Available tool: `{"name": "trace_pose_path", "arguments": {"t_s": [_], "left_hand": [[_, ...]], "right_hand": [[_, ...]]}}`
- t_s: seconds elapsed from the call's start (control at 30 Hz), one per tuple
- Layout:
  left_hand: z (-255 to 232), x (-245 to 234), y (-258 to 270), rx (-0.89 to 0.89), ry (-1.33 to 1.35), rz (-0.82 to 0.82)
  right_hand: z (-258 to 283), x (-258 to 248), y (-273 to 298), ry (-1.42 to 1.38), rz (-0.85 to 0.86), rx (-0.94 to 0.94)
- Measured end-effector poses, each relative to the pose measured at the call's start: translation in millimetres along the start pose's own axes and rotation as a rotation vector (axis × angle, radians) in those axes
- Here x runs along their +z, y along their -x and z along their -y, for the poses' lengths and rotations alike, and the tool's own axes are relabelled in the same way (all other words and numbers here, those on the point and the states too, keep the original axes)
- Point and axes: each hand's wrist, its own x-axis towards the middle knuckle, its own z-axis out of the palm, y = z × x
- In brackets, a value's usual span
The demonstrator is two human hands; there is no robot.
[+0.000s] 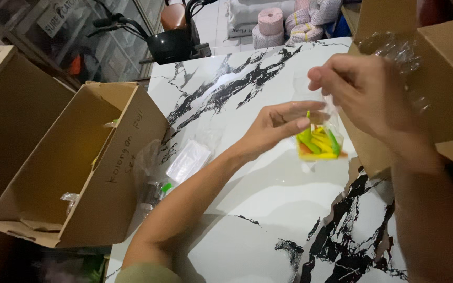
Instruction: The person sorts and packages fishing lures by placing small rubber lures into plastic bags, stapling the bags shut, and placing them into a cardboard box.
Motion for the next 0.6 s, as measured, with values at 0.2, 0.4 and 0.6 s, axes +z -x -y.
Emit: {"name": "trace_pose_path", "arguments": {"t_s": [0.2,0.4,0.6], "left_hand": [[7.2,9.8,-3.0,-0.060,0.044,-0.060],[6.0,4.8,-5.7,-0.014,-0.095,-0.320],[2.0,2.3,-4.4,-0.091,-0.027,-0.229]], "right_hand": [[-22.6,10.1,-1.9,0.051,-0.166,-0.125],[-10.0,4.8,-4.8,0.016,0.020,0.045],[-25.9,15.2,-4.2,-0.059,-0.110,-0.017]]}}
